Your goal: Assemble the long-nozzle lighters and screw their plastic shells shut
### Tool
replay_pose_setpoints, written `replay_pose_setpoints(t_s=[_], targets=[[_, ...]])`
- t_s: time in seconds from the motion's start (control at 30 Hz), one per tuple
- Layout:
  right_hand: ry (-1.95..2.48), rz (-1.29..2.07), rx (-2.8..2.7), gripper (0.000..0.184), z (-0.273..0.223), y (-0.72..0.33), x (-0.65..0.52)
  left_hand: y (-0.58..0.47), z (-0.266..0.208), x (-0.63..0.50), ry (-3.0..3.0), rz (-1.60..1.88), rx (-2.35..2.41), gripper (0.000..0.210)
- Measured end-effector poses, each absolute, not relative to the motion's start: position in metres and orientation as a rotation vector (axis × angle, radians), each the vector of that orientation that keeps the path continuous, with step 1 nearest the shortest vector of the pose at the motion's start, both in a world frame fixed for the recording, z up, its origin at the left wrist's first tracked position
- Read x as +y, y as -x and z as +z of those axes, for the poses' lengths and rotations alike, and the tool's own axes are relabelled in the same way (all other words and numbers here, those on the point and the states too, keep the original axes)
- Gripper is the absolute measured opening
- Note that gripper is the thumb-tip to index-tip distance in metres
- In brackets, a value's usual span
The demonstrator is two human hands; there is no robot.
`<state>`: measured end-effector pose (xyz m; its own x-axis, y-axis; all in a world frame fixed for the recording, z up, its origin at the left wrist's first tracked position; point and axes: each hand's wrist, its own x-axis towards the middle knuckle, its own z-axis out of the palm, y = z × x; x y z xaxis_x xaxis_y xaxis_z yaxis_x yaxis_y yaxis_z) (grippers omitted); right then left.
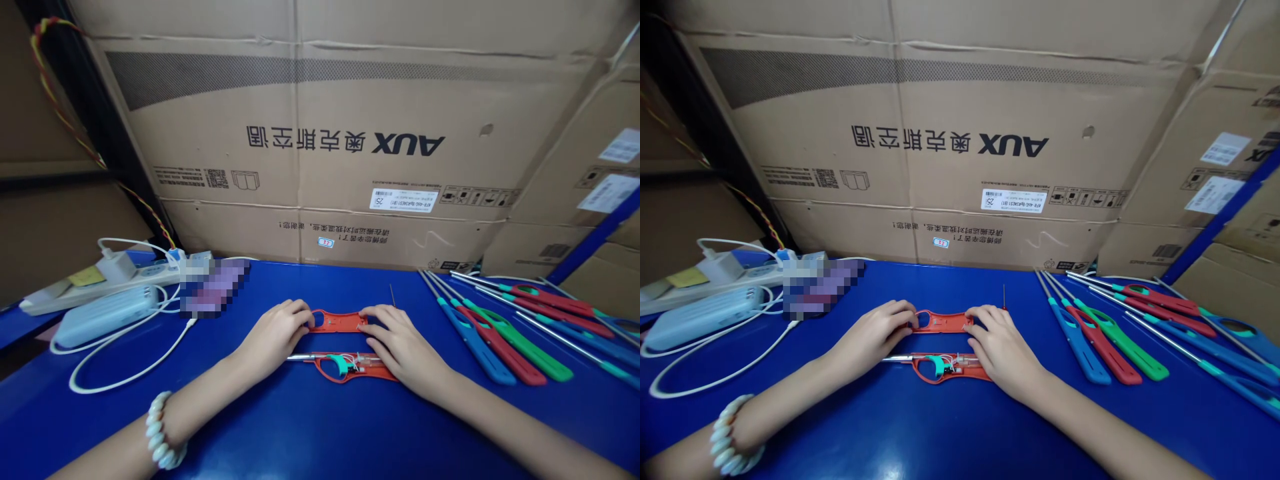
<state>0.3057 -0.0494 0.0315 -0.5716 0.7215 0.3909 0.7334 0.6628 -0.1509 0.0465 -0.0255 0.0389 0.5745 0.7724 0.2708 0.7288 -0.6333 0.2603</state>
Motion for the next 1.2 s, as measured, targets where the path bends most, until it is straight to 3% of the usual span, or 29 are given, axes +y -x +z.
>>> replay_pose_setpoints(t_s=[0.37, 0.73, 1.03, 1.2], targets=[[1.153, -0.070, -2.454, 0.019, 0.037, -0.309, -0.051, -0.047, 0.038, -0.028, -2.774, 0.579, 1.195, 0.034], [1.089, -0.139, -2.399, 0.017, 0.043, -0.311, -0.053, -0.046, 0.040, -0.028, -2.811, 0.698, 1.025, 0.014], [1.011, -0.209, -2.294, 0.015, 0.048, -0.312, -0.053, -0.047, 0.044, -0.036, -3.046, 1.019, 0.877, 0.025], [0.966, -0.110, -2.424, 0.035, 0.048, -0.315, -0.055, -0.049, 0.050, -0.044, -3.163, 1.052, 0.833, 0.030]])
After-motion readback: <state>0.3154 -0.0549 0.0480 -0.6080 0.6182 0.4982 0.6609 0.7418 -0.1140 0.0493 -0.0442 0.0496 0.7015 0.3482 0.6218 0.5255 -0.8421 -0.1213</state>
